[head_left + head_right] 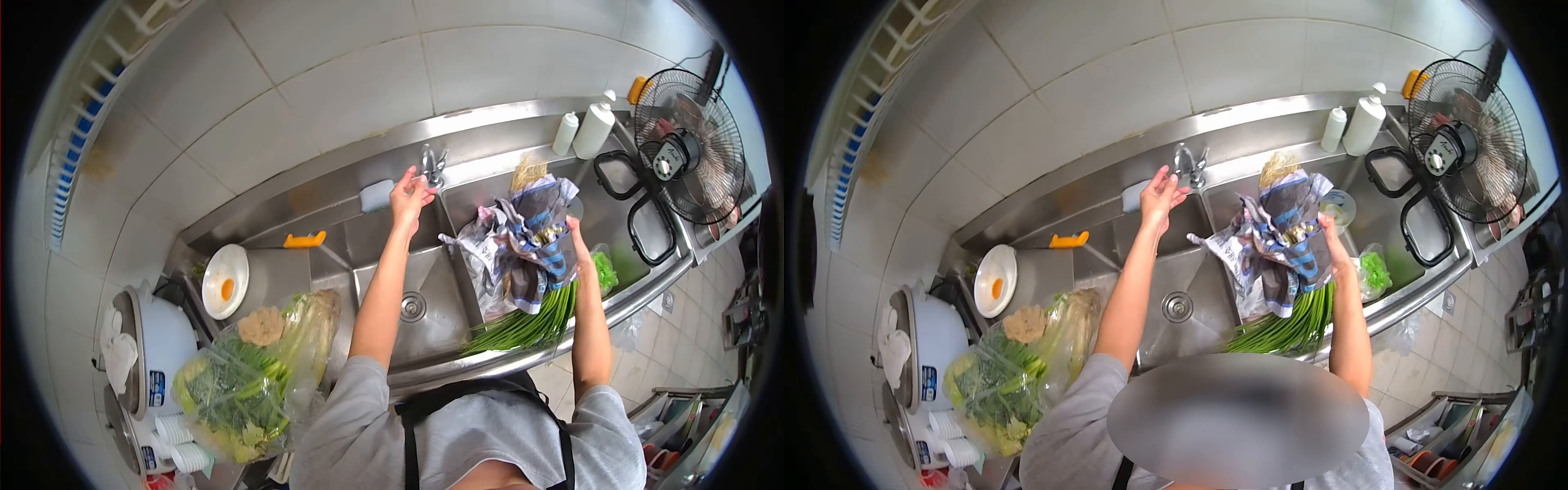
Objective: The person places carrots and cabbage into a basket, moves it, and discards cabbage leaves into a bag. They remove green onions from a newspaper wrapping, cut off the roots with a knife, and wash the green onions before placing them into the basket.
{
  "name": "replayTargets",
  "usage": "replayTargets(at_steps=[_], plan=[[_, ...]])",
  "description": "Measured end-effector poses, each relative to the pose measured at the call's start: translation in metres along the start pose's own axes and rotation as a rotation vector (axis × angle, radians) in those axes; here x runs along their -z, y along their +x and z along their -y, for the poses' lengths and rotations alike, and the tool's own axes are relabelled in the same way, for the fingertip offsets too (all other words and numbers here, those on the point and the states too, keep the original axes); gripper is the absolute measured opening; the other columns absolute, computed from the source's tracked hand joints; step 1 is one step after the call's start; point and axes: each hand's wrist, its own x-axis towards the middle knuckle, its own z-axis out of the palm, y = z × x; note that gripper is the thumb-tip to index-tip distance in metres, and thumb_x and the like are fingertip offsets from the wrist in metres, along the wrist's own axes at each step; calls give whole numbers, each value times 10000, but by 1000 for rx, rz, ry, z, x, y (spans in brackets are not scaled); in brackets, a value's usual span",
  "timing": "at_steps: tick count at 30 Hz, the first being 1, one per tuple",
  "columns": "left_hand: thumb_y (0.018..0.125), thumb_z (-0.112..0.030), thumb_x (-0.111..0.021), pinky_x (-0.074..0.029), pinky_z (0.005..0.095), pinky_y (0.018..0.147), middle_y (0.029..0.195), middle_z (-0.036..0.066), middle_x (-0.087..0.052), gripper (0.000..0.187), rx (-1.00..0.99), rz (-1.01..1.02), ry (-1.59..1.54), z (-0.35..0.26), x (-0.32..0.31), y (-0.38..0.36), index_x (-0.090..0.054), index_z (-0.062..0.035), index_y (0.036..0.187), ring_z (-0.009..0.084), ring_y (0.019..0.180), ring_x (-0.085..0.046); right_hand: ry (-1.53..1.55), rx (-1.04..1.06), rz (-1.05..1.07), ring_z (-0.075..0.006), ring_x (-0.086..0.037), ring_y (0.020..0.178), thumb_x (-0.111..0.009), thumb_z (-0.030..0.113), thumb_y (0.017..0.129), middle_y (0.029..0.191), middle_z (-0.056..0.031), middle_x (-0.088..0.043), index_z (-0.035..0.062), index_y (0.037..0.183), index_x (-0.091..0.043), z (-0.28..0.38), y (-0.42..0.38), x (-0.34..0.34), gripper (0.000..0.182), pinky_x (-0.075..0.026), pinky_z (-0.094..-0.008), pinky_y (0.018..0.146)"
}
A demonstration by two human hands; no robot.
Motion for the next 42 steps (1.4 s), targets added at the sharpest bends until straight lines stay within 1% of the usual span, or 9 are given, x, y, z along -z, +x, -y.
replayTargets(at_steps=[8,13,18,23,26,31,35,38,42], plan=[[899,-96,-337,-515,310,678,1198,73,-372,408,-111,110,185,-3,-24,8,-294,-108,1304,217,860,-567,88,-7,-81,-130,-393,1089,-360,518,851,1174,2,-438,127,1177,-411,11,-39,0,512,-293,-289,941],[762,-98,-614,-498,259,671,965,30,-531,613,-112,-76,158,7,-32,11,-311,-92,1295,120,789,-540,122,30,-44,-126,-420,1040,-379,512,848,1136,4,-448,138,1152,-411,11,-39,5,483,-323,-290,910],[661,-131,-699,-405,192,538,807,17,-599,547,-218,122,477,-3,-5,105,-493,8,1148,60,645,-525,39,-32,-122,-126,-421,1039,-388,552,825,1145,-3,-445,140,1164,-408,24,-47,-9,534,-329,-287,905],[612,-297,-666,-468,250,679,866,125,-630,437,340,438,1394,-74,-56,161,-612,15,912,172,768,-610,59,-141,-75,-154,-395,1093,-409,524,820,1218,-25,-416,91,1234,-374,50,-42,-34,600,-293,-284,933],[644,-311,-629,-465,282,647,733,101,-634,336,-168,-22,1793,-85,-84,157,-618,-9,791,194,691,-612,128,-94,-131,-135,-359,1128,-408,516,825,1251,-32,-378,96,1231,-371,36,-23,-44,585,-297,-284,935],[786,-312,-532,-418,297,603,710,72,-602,310,-438,-42,850,-116,-101,50,-588,-9,759,163,630,-549,527,-17,68,-163,-477,998,-442,461,832,1107,-58,-469,82,1137,-406,44,-12,-76,488,-403,-320,861],[832,-350,-509,-292,336,947,1318,144,-254,682,-134,237,253,-60,-61,-74,-130,-98,1341,227,1188,-298,537,-147,195,-148,-488,957,-446,391,842,1032,-68,-504,55,1129,-424,35,-5,-114,442,-402,-298,851],[818,-312,-547,-151,349,1014,1408,113,-10,801,32,261,-280,-23,-52,-108,7,-102,1357,233,1277,-110,25,-59,306,-196,-471,986,-465,362,832,1101,-110,-466,-49,1045,-501,45,-10,-154,464,-346,-272,886],[842,-249,-527,-283,310,943,1347,109,-190,667,-292,-66,19,0,-19,-109,-121,-78,1343,208,1182,-300,-574,103,430,-300,-376,1111,-498,496,777,1188,-236,-361,-91,1195,-357,26,-3,-203,735,-313,-334,927]])
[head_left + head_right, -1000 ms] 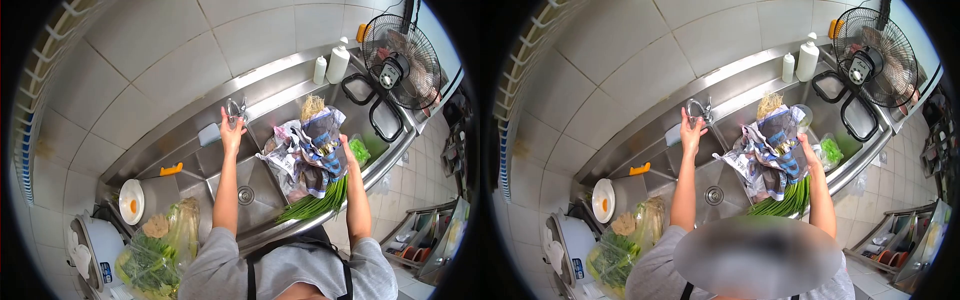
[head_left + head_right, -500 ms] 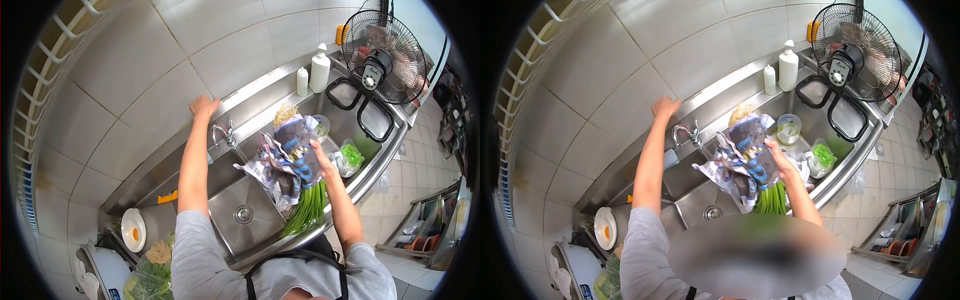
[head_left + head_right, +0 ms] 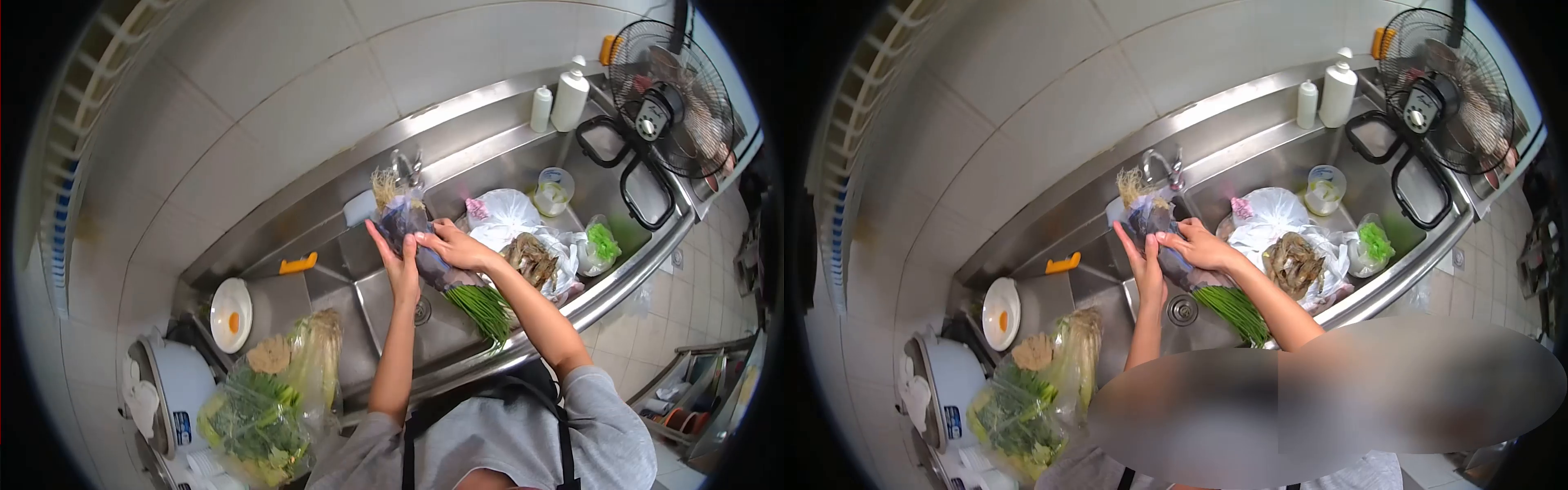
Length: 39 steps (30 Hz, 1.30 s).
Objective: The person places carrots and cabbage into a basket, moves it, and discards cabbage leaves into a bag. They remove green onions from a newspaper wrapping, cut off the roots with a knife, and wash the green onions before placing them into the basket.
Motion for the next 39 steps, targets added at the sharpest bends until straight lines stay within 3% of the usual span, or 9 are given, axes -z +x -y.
replayTargets(at_steps=[4,10,15,18,20,24,30,35,39], plan=[[848,-180,-513,-401,299,765,991,136,-511,299,-196,-246,517,15,40,-4,-538,-13,1096,197,877,-500,-120,180,37,-345,-288,1188,-607,611,625,1214,-296,-310,-63,1308,-111,-25,12,-43,1080,-289,-343,955],[883,-202,-440,-378,260,604,725,71,-524,271,-98,-458,632,22,101,13,-526,30,771,116,674,-440,59,86,285,-228,-393,1112,-731,163,539,1208,-185,-402,3,1336,-29,-37,-7,-74,1074,-290,-273,948],[870,-221,-421,-381,355,619,695,165,-537,281,3,-581,558,25,163,44,-499,42,809,248,635,-485,117,-133,261,-175,-509,902,-658,113,559,1013,-116,-532,-17,1251,-287,-45,-18,-75,796,-404,-261,806],[865,-224,-445,-386,288,602,699,60,-532,260,206,-527,903,42,185,20,-507,26,831,121,674,-480,436,-162,170,-140,-527,822,-615,99,613,953,-84,-551,-16,1210,-336,-57,-11,-80,668,-423,-242,754],[830,-171,-459,-429,272,638,862,82,-572,247,-21,-387,755,67,176,-13,-526,1,995,146,741,-525,435,-144,104,-139,-519,843,-598,117,638,969,-89,-547,-14,1227,-321,-62,1,-81,664,-417,-243,762],[840,-295,-458,-398,268,814,990,75,-552,378,537,-310,-367,46,111,-44,-502,11,1057,144,912,-512,585,-131,133,-199,-358,1139,-465,312,798,1279,-175,-338,15,1341,-119,-33,15,-87,710,-248,-261,958],[869,-299,-463,-384,282,725,893,103,-546,321,-20,-142,610,41,101,-47,-547,7,910,163,809,-496,409,-165,-56,-229,-287,1204,-486,449,821,1323,-184,-265,8,1339,-70,-27,27,-99,798,-221,-305,987],[887,-269,-439,-330,233,527,582,-8,-446,321,219,-181,377,40,100,-35,-542,21,798,82,566,-363,415,-116,-45,-195,-458,1035,-733,325,653,1121,-171,-471,-49,1202,-285,-42,28,-98,802,-385,-283,860],[891,-305,-427,-360,225,576,669,2,-511,346,66,-85,622,25,103,-16,-545,18,853,67,620,-403,807,-172,-44,-192,-505,973,-651,224,743,1091,-117,-494,20,1220,-308,-41,25,-90,621,-428,-319,828]])
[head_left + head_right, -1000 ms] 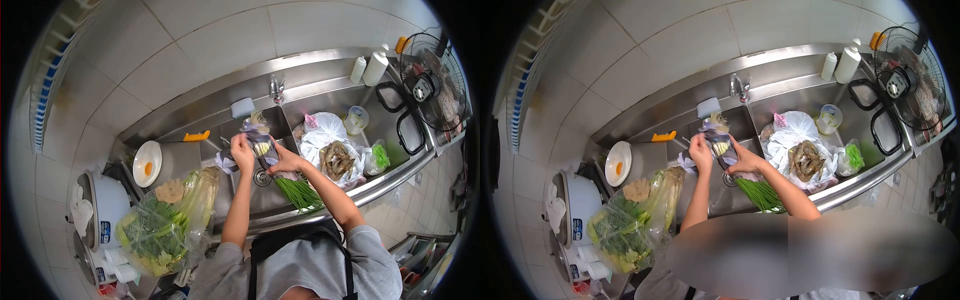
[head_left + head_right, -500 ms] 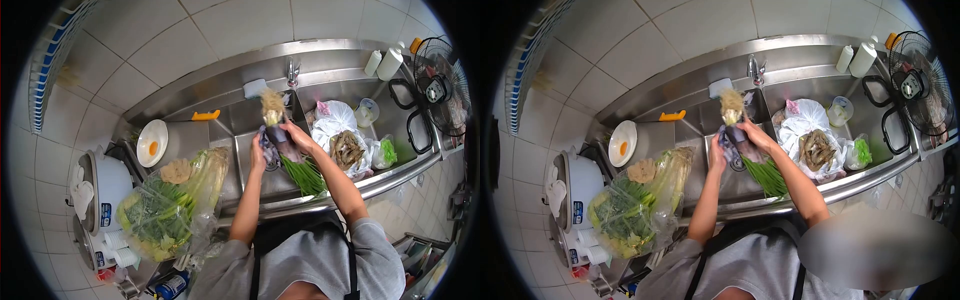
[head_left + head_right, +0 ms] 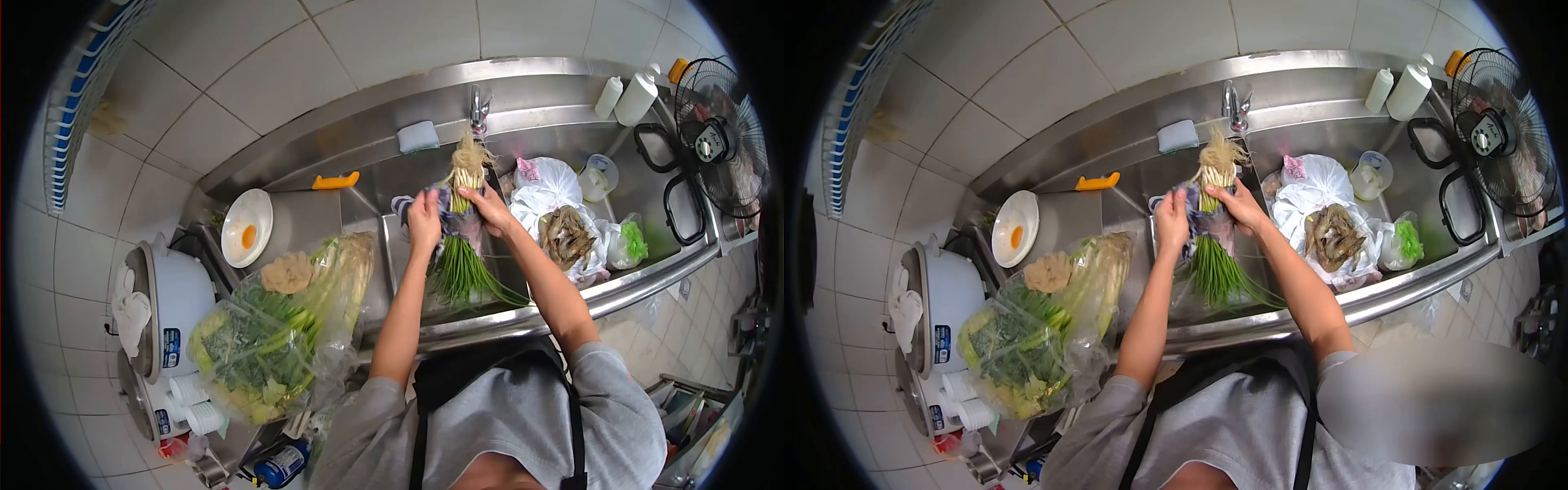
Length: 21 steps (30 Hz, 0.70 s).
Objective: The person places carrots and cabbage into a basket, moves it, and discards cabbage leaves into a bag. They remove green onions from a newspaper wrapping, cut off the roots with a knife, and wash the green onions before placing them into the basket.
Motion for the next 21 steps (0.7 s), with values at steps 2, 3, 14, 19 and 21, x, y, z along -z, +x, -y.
replayTargets(at_steps=[2,3,14,19,21], plan=[[898,-325,-403,-394,232,650,755,40,-572,365,56,-57,-80,0,6,11,-540,13,881,74,686,-461,151,-7,32,-183,-506,975,-620,211,767,1094,-107,-495,22,1208,-321,2,3,-1,565,-433,-316,825],[898,-339,-398,-395,222,662,749,36,-573,370,49,-61,-213,0,10,16,-545,0,897,74,701,-473,226,-9,48,-178,-506,976,-604,204,779,1096,-102,-496,23,1202,-328,4,6,-3,537,-435,-314,823],[887,-425,-345,-490,309,680,934,105,-590,469,527,-11,-939,20,34,7,-520,-15,1033,193,802,-595,417,-174,189,-197,-579,854,-399,225,888,986,-130,-567,-9,1069,-484,-10,17,-19,307,-494,-346,751],[844,-544,-343,-396,277,833,1067,80,-529,633,666,18,-805,6,5,-16,-479,11,1118,163,974,-505,-382,103,-256,-257,-565,839,-420,369,855,969,-167,-585,-13,1019,-556,-69,67,-10,437,-446,-385,746],[850,-501,-390,-443,260,642,853,23,-537,544,608,-109,-677,0,0,-20,-524,3,1005,113,760,-527,-748,262,-536,-271,-539,873,-386,480,840,974,-172,-587,3,1014,-577,-56,54,-2,542,-407,-393,779]])
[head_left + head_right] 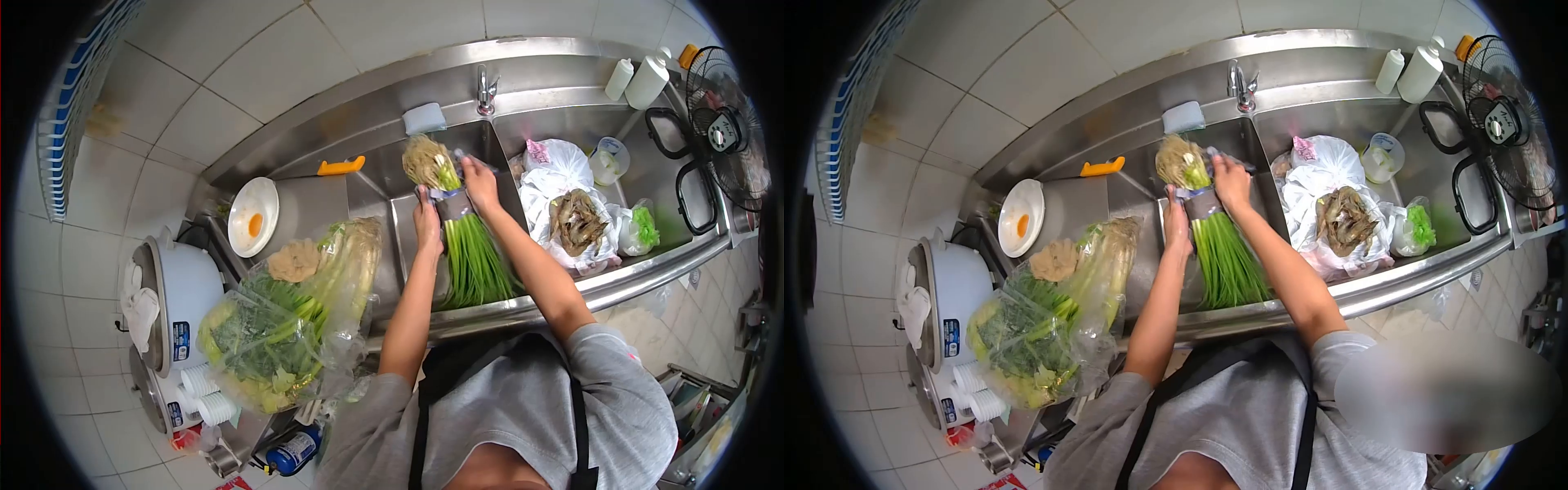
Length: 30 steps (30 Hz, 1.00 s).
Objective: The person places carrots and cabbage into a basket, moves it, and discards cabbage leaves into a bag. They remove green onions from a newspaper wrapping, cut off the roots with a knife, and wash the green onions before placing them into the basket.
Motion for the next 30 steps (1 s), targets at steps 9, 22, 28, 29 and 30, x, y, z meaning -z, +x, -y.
replayTargets(at_steps=[9,22,28,29,30], plan=[[863,-444,-416,-376,265,513,611,22,-509,490,-189,218,661,-19,-3,-1,-556,20,790,97,542,-447,690,-377,598,-204,-463,1044,-607,413,750,1163,-63,-473,89,1269,-321,5,-39,45,676,-375,-329,886],[734,-263,-631,-433,357,732,919,201,-566,502,-584,183,1075,7,14,3,-467,54,1088,311,870,-559,938,-321,449,-190,-503,987,-575,515,734,1129,-119,-501,35,1183,-423,-23,-37,-4,674,-408,-347,843],[721,-34,-586,-436,399,707,923,215,-555,355,-634,347,1349,8,16,2,-510,48,1058,369,840,-543,359,-228,258,-132,-544,821,-714,207,651,930,-71,-590,-11,982,-549,-9,-27,13,430,-428,-274,735],[700,35,-545,-435,407,706,921,209,-558,361,-618,326,1392,11,16,1,-511,42,1058,361,831,-550,337,-53,179,-129,-560,752,-697,173,642,834,-67,-610,-17,909,-576,-29,-17,4,349,-443,-261,691],[689,52,-532,-435,406,707,921,207,-559,371,-644,288,1376,6,12,-5,-512,39,1059,359,832,-551,357,-80,85,-145,-564,742,-706,191,621,822,-75,-610,-16,885,-581,-33,-14,0,358,-449,-269,684]])
